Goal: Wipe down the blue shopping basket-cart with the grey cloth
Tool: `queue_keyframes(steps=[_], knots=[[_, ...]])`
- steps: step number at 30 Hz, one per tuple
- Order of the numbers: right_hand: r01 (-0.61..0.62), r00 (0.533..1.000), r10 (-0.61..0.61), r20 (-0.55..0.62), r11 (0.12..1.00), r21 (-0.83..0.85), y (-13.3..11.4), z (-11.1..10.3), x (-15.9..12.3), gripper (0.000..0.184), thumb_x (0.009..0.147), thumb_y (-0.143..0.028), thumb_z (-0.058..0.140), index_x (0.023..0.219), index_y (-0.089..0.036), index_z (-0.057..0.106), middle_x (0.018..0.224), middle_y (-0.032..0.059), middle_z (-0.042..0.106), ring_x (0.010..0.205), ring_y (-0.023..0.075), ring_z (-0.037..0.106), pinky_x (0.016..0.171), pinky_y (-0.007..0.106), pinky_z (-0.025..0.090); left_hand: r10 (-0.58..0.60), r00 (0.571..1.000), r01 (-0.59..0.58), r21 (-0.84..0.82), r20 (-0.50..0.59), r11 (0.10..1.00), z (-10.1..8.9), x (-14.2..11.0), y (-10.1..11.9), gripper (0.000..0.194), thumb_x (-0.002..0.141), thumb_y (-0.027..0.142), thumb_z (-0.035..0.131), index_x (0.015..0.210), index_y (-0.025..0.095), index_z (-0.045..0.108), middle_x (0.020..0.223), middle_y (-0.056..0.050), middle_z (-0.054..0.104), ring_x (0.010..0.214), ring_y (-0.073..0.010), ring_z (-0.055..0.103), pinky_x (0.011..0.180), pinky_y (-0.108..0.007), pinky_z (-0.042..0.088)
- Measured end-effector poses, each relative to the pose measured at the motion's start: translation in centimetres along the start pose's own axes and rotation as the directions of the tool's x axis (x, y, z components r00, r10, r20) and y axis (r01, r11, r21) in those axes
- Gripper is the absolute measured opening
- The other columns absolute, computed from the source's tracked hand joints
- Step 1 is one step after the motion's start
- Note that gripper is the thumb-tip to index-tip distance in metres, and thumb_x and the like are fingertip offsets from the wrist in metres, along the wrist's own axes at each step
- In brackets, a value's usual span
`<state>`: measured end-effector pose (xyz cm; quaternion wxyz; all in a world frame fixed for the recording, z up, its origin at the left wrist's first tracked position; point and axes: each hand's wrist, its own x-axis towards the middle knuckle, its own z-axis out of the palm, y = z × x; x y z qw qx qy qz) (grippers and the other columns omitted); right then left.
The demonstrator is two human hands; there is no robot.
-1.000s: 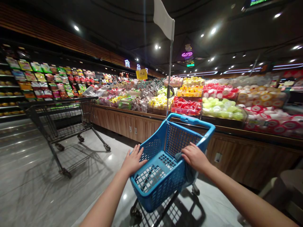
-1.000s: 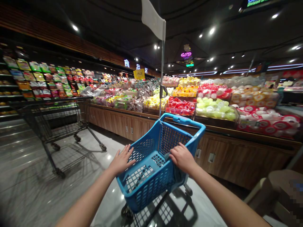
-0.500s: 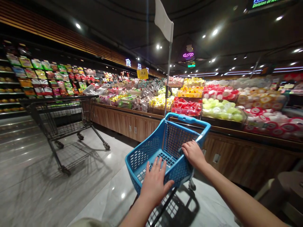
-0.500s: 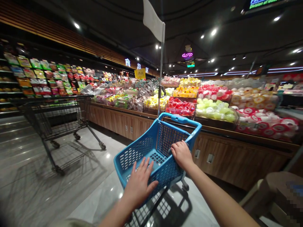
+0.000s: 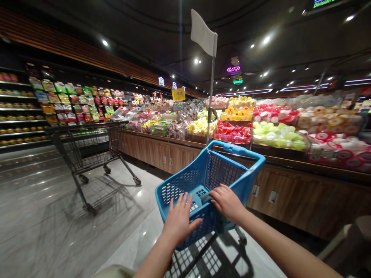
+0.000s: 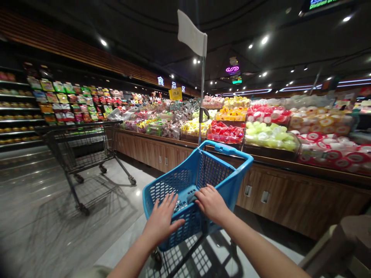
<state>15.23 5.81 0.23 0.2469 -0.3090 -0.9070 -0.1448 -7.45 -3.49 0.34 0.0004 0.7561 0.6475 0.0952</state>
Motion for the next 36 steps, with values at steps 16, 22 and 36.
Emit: queue_keyframes(steps=[16,22,36], knots=[[-0.14,0.986,0.126,-0.11,0.982,-0.126,5.2,-0.9,-0.8,0.023,0.096,-0.03,0.047,0.109,-0.024,0.065,0.109,0.0066,0.064,0.109,0.0246,0.053,0.108,0.048,0.029,0.024,1.0,-0.024,-0.016,-0.02,1.0,-0.1,0.3,-1.6,0.083,0.086,0.07,0.04,0.151,0.02,0.028,0.158,-0.011,0.022,0.146,-0.0307,0.019,0.116,-0.06,0.012],[-0.091,0.99,0.087,-0.114,0.995,-0.028,-0.4,0.9,0.7,0.021,0.093,-0.027,0.054,0.111,-0.027,0.064,0.112,0.0058,0.063,0.109,0.0241,0.051,0.107,0.046,0.029,0.038,0.999,-0.039,-0.021,-0.015,0.999,0.0,0.5,-3.3,0.083,0.084,0.068,0.045,0.151,0.022,0.027,0.159,-0.011,0.02,0.147,-0.0309,0.018,0.115,-0.062,0.01],[-0.014,0.999,0.002,-0.053,0.971,-0.239,7.6,-2.5,0.5,0.021,0.096,-0.03,0.047,0.102,-0.022,0.066,0.096,0.0075,0.065,0.095,0.0233,0.054,0.097,0.04,0.032,0.018,1.0,-0.018,-0.009,0.019,1.0,-0.6,0.3,-4.7,0.08,0.086,0.066,0.043,0.152,0.024,0.024,0.159,-0.008,0.019,0.148,-0.0273,0.015,0.117,-0.059,0.011]])
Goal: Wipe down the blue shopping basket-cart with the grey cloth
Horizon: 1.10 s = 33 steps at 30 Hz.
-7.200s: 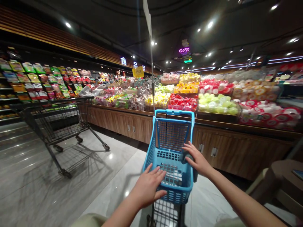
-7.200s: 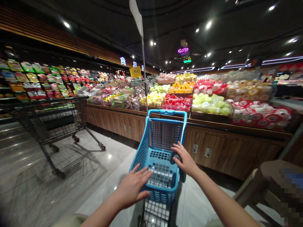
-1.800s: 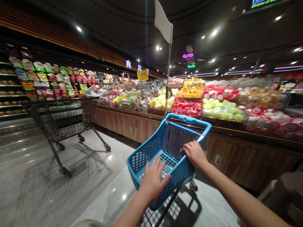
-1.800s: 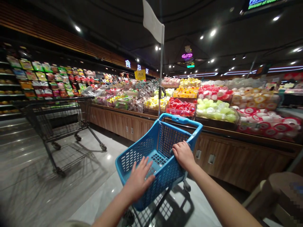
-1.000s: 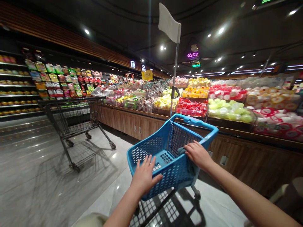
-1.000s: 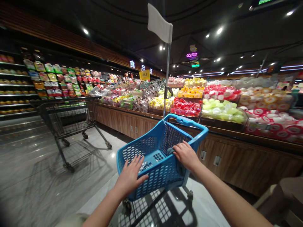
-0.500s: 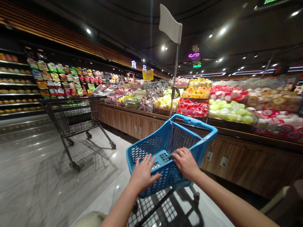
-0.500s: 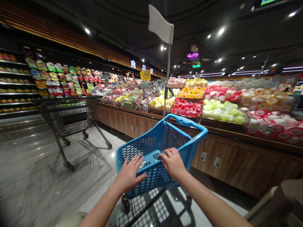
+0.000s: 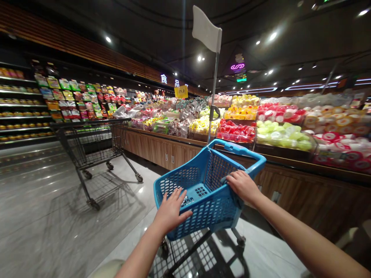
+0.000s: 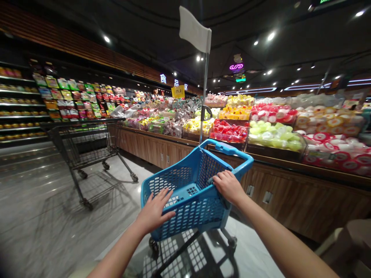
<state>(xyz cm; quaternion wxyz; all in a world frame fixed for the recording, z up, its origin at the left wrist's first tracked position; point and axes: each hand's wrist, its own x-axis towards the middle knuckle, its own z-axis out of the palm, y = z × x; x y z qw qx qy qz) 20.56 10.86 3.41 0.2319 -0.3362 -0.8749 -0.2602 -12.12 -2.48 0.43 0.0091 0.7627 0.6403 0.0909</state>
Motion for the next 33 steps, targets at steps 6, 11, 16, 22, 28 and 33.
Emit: queue_keyframes(steps=[6,11,16,22,28,33], knots=[[-0.089,0.996,0.089,-0.029,0.996,0.011,0.2,0.3,-0.2,0.024,0.097,-0.03,0.045,0.1,-0.02,0.066,0.096,0.008,0.064,0.095,0.0235,0.051,0.094,0.039,0.033,0.011,1.0,-0.011,-0.001,-0.009,1.0,0.4,0.2,0.4,0.082,0.085,0.068,0.044,0.152,0.025,0.024,0.16,-0.008,0.019,0.147,-0.0285,0.016,0.116,-0.061,0.011],[-0.104,0.994,0.107,-0.027,0.989,0.106,-4.8,0.8,0.4,0.021,0.097,-0.028,0.046,0.099,-0.022,0.066,0.096,0.0071,0.064,0.094,0.0231,0.05,0.091,0.038,0.035,0.005,1.0,-0.005,-0.001,-0.014,1.0,0.4,0.4,0.8,0.082,0.084,0.068,0.045,0.151,0.023,0.027,0.159,-0.01,0.02,0.147,-0.0296,0.017,0.116,-0.061,0.01],[-0.079,0.995,0.091,-0.043,0.972,0.223,-10.5,1.5,1.4,0.017,0.095,-0.026,0.05,0.1,-0.024,0.065,0.098,0.0065,0.064,0.094,0.0224,0.051,0.089,0.037,0.037,0.011,1.0,-0.012,-0.014,-0.007,1.0,0.3,0.3,0.9,0.084,0.083,0.07,0.045,0.151,0.023,0.027,0.159,-0.01,0.021,0.147,-0.0297,0.017,0.116,-0.062,0.011],[-0.001,1.0,0.0,0.005,0.983,0.182,-11.1,1.4,1.9,0.015,0.095,-0.029,0.051,0.1,-0.023,0.064,0.094,0.0063,0.064,0.09,0.0218,0.052,0.083,0.035,0.037,-0.002,1.0,0.001,-0.021,-0.011,1.0,0.3,0.0,0.2,0.085,0.083,0.069,0.047,0.152,0.025,0.024,0.159,-0.009,0.021,0.147,-0.0294,0.016,0.116,-0.06,0.011],[0.051,0.997,-0.056,0.046,0.993,0.107,-7.1,0.8,1.2,0.017,0.096,-0.029,0.049,0.102,-0.022,0.063,0.092,0.0057,0.063,0.088,0.0219,0.052,0.083,0.035,0.037,-0.014,1.0,0.014,-0.034,0.003,0.999,-0.1,-0.2,0.4,0.085,0.083,0.069,0.046,0.152,0.025,0.023,0.159,-0.008,0.021,0.147,-0.0289,0.016,0.116,-0.06,0.011],[0.045,0.999,-0.046,0.018,0.998,0.032,-0.3,-0.2,-0.1,0.021,0.096,-0.031,0.048,0.103,-0.021,0.065,0.095,0.0074,0.064,0.093,0.0229,0.053,0.092,0.038,0.036,-0.031,0.999,0.031,-0.027,0.015,0.999,-0.2,-0.3,1.0,0.084,0.084,0.069,0.044,0.152,0.025,0.022,0.159,-0.008,0.02,0.147,-0.0294,0.016,0.116,-0.059,0.012]])
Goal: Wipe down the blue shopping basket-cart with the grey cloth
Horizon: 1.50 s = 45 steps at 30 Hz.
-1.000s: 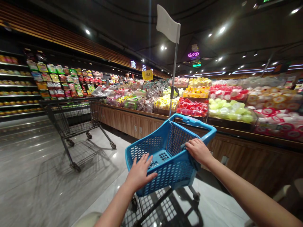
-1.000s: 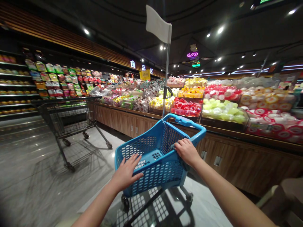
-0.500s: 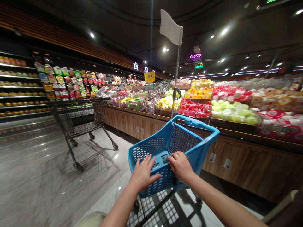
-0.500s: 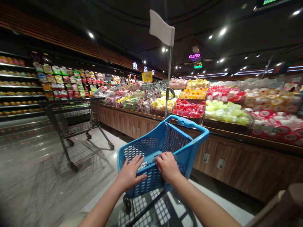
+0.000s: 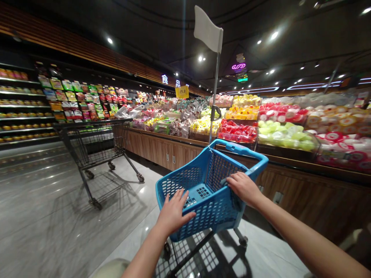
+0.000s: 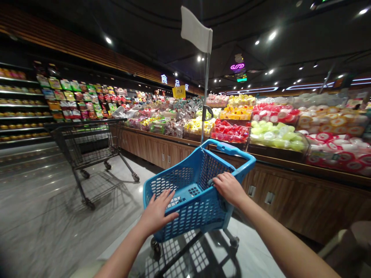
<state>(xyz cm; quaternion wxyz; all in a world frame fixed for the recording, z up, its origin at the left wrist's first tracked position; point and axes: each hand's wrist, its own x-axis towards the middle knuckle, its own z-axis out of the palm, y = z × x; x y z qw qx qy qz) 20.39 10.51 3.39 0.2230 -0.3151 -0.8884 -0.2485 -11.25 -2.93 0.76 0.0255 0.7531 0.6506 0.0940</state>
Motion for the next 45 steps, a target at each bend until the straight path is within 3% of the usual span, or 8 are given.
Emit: queue_keyframes(steps=[4,10,19,23,29,38,41,45], knots=[[-0.036,0.999,0.035,-0.031,0.999,-0.022,2.9,-0.1,-0.8,0.024,0.097,-0.033,0.046,0.101,-0.021,0.066,0.094,0.0076,0.065,0.092,0.0228,0.054,0.094,0.039,0.036,0.011,1.0,-0.011,-0.014,0.008,1.0,0.1,-0.1,1.0,0.085,0.084,0.071,0.041,0.152,0.025,0.022,0.159,-0.008,0.019,0.147,-0.03,0.015,0.116,-0.06,0.012],[-0.169,0.983,0.167,-0.071,0.986,-0.017,1.9,0.8,-1.3,0.025,0.097,-0.029,0.043,0.097,-0.02,0.066,0.094,0.0082,0.065,0.095,0.0238,0.054,0.1,0.042,0.033,0.036,0.999,-0.036,-0.04,0.001,0.999,0.5,-0.2,3.0,0.088,0.081,0.072,0.046,0.152,0.024,0.024,0.159,-0.009,0.019,0.147,-0.0304,0.016,0.116,-0.061,0.011],[-0.137,0.987,0.153,-0.044,0.957,0.254,-8.1,1.5,-0.5,0.02,0.096,-0.025,0.045,0.103,-0.023,0.064,0.101,0.0058,0.063,0.101,0.0226,0.052,0.105,0.045,0.031,0.031,1.0,-0.031,-0.066,-0.002,0.997,0.6,-0.2,4.4,0.09,0.08,0.073,0.047,0.152,0.024,0.025,0.158,-0.011,0.023,0.146,-0.0302,0.019,0.116,-0.061,0.014],[-0.069,0.994,0.091,-0.063,0.954,0.291,-10.1,1.9,-0.2,0.019,0.095,-0.025,0.046,0.105,-0.022,0.063,0.102,0.0071,0.063,0.099,0.0227,0.052,0.101,0.044,0.035,0.009,1.0,-0.008,-0.062,0.004,0.998,0.5,-0.3,4.2,0.09,0.079,0.072,0.048,0.152,0.024,0.025,0.158,-0.011,0.024,0.147,-0.0306,0.018,0.115,-0.061,0.014],[0.047,0.999,-0.051,0.019,0.987,0.155,-6.8,1.3,-0.1,0.017,0.095,-0.027,0.05,0.102,-0.02,0.064,0.094,0.0075,0.063,0.092,0.0227,0.052,0.087,0.037,0.04,-0.012,1.0,0.012,-0.073,0.013,0.997,0.7,-0.4,3.6,0.091,0.078,0.075,0.045,0.151,0.025,0.025,0.158,-0.01,0.024,0.146,-0.0317,0.019,0.114,-0.062,0.016],[0.013,1.0,-0.013,0.0,1.0,0.007,4.1,-0.1,-2.0,0.024,0.097,-0.032,0.045,0.105,-0.021,0.065,0.099,0.008,0.065,0.096,0.023,0.055,0.095,0.04,0.038,-0.018,0.999,0.021,-0.078,0.032,0.997,0.5,-0.6,3.8,0.091,0.079,0.075,0.045,0.152,0.026,0.024,0.159,-0.009,0.021,0.147,-0.0314,0.016,0.115,-0.06,0.015],[-0.041,0.999,0.041,-0.021,0.999,0.008,4.8,0.2,-2.2,0.025,0.098,-0.033,0.045,0.103,-0.02,0.066,0.098,0.0078,0.066,0.096,0.0231,0.055,0.095,0.04,0.039,-0.017,0.999,0.019,-0.076,0.027,0.997,0.5,-0.6,4.1,0.09,0.079,0.075,0.045,0.152,0.025,0.024,0.158,-0.009,0.022,0.147,-0.0307,0.016,0.115,-0.061,0.014],[-0.171,0.983,0.173,-0.055,0.985,0.03,2.5,0.7,-2.0,0.024,0.097,-0.029,0.044,0.099,-0.021,0.066,0.099,0.007,0.066,0.099,0.024,0.053,0.103,0.046,0.033,-0.015,1.0,0.017,-0.07,0.018,0.997,0.7,-0.4,4.3,0.09,0.08,0.076,0.043,0.152,0.024,0.025,0.159,-0.01,0.021,0.147,-0.0308,0.017,0.115,-0.061,0.013]])
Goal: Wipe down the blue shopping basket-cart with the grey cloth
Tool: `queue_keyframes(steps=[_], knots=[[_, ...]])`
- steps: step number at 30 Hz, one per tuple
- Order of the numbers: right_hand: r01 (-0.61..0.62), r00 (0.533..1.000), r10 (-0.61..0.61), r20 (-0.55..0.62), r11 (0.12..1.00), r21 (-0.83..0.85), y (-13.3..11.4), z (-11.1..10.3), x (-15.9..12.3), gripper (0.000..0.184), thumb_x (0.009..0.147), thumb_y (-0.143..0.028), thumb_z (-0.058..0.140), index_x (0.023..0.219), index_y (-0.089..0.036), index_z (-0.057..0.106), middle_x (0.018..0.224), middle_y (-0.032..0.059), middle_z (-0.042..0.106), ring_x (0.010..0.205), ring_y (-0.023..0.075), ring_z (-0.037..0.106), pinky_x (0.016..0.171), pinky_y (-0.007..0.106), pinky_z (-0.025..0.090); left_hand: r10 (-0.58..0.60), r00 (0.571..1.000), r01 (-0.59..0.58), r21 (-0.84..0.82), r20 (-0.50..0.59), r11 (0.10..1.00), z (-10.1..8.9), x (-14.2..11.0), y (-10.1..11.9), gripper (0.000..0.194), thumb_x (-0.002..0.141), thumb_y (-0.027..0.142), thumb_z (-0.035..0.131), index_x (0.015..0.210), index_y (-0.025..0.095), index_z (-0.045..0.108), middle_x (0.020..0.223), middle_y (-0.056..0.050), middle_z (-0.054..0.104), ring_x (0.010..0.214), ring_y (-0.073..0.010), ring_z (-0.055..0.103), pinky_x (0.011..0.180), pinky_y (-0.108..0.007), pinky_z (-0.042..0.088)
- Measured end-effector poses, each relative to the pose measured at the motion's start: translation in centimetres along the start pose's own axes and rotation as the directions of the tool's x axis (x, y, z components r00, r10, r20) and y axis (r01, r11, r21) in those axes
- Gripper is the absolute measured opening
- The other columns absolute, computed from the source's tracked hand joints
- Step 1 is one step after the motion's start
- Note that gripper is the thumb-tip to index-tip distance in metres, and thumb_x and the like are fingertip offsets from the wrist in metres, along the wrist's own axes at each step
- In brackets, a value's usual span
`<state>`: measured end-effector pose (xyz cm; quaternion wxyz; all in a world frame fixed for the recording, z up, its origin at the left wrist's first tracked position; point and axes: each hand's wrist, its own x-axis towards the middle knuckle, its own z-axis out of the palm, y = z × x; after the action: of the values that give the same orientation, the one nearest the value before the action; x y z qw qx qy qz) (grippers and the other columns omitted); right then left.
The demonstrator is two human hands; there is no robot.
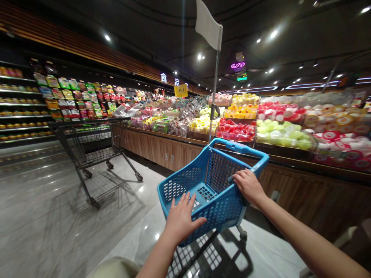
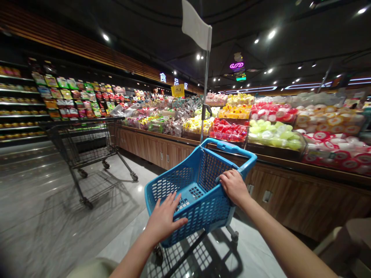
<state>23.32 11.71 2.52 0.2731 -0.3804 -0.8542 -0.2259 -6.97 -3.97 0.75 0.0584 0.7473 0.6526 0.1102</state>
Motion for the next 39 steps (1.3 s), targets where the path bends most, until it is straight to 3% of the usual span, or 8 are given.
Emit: queue_keyframes(steps=[8,12,17,25,28,33,39], knots=[[-0.023,1.0,0.024,0.0,0.963,0.27,-11.4,1.4,-1.0,0.02,0.095,-0.024,0.048,0.105,-0.026,0.064,0.106,0.005,0.064,0.105,0.0231,0.052,0.108,0.048,0.031,-0.001,1.0,0.001,-0.002,-0.017,1.0,0.3,0.2,0.4,0.097,0.076,0.076,0.048,0.152,0.023,0.022,0.159,-0.011,0.021,0.147,-0.0303,0.018,0.115,-0.062,0.013],[0.015,1.0,-0.017,0.001,0.947,0.321,-13.9,1.7,-1.1,0.019,0.093,-0.022,0.05,0.106,-0.026,0.064,0.107,0.0054,0.064,0.104,0.0232,0.053,0.106,0.049,0.033,0.001,1.0,-0.001,0.003,-0.025,1.0,0.5,0.1,-0.1,0.098,0.075,0.077,0.05,0.152,0.023,0.023,0.159,-0.011,0.021,0.147,-0.0301,0.018,0.115,-0.062,0.013],[0.16,0.981,-0.181,0.063,0.955,0.25,-11.2,1.1,-0.5,0.02,0.094,-0.025,0.05,0.11,-0.025,0.062,0.103,0.0056,0.065,0.099,0.0224,0.056,0.104,0.046,0.036,0.006,1.0,-0.006,0.0,-0.014,1.0,0.3,-0.1,-0.6,0.097,0.074,0.076,0.051,0.152,0.025,0.024,0.159,-0.011,0.021,0.147,-0.0305,0.016,0.115,-0.061,0.014],[0.177,0.98,-0.182,0.079,0.982,0.058,-0.3,0.0,-0.3,0.023,0.097,-0.03,0.046,0.112,-0.023,0.063,0.105,0.0066,0.066,0.103,0.022,0.058,0.106,0.047,0.034,-0.001,1.0,0.001,-0.015,0.016,1.0,0.1,-0.2,-0.4,0.096,0.076,0.074,0.051,0.152,0.024,0.022,0.159,-0.009,0.019,0.147,-0.0306,0.014,0.117,-0.06,0.011],[0.166,0.984,-0.167,0.067,0.986,0.024,2.4,-0.4,-0.2,0.025,0.097,-0.032,0.045,0.11,-0.022,0.064,0.104,0.0069,0.066,0.102,0.022,0.058,0.106,0.047,0.034,0.01,1.0,-0.009,-0.026,0.024,1.0,0.1,-0.2,0.0,0.096,0.076,0.074,0.05,0.153,0.024,0.021,0.159,-0.009,0.019,0.147,-0.0304,0.015,0.117,-0.06,0.011],[0.031,1.0,-0.031,-0.002,1.0,0.002,1.8,-0.1,-0.4,0.025,0.097,-0.03,0.044,0.102,-0.021,0.067,0.1,0.0071,0.066,0.101,0.0233,0.056,0.104,0.046,0.035,0.022,1.0,-0.022,-0.043,0.002,0.999,0.4,-0.2,1.0,0.094,0.077,0.073,0.051,0.152,0.023,0.023,0.158,-0.01,0.022,0.147,-0.0303,0.018,0.116,-0.061,0.012],[-0.03,0.999,0.029,0.012,0.995,0.094,-3.9,0.0,-1.1,0.022,0.095,-0.027,0.046,0.101,-0.024,0.067,0.104,0.0059,0.065,0.105,0.0238,0.053,0.107,0.049,0.032,0.005,1.0,-0.005,-0.035,0.005,0.999,0.8,-0.1,1.6,0.094,0.078,0.075,0.047,0.152,0.023,0.024,0.158,-0.01,0.023,0.146,-0.0324,0.018,0.116,-0.061,0.011]])
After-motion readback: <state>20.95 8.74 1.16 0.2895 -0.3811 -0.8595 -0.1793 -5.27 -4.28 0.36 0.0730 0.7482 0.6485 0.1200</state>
